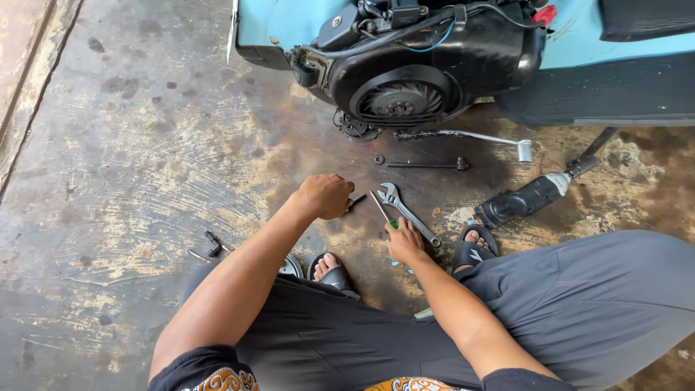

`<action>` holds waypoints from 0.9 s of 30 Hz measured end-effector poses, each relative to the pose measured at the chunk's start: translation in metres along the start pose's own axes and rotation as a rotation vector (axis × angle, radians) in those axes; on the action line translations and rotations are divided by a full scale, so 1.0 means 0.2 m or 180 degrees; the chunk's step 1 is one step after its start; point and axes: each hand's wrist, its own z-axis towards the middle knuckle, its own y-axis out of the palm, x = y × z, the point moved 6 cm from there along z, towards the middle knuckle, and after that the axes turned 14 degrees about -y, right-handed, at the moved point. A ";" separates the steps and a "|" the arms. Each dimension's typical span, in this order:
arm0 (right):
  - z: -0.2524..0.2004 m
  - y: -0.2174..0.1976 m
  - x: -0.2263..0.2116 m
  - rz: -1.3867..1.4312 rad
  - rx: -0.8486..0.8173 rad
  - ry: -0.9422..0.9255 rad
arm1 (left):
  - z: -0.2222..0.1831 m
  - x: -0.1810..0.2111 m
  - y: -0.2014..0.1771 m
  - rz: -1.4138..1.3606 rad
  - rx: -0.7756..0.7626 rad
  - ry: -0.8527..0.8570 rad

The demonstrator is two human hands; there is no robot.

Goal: The person sits on the floor beside a blue scooter and repairs its engine area. They unscrew screws with a screwdriver, loosen a bolt with a wrench, then fit a socket onto a ratchet and handle small engine parts and fasteners laid on the ground.

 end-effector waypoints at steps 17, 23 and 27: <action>0.02 -0.32 -0.07 0.0543 0.0427 0.0413 | 0.01 -0.07 -0.40 -0.0614 0.1369 0.0015; 0.02 -0.71 -0.19 0.0780 0.1889 -0.0188 | -0.03 -0.08 -0.66 -0.0895 0.1941 -0.0098; 0.04 -0.95 -0.15 0.1442 0.3152 -0.0374 | 0.13 -0.07 -0.45 -0.0650 0.1346 -0.0162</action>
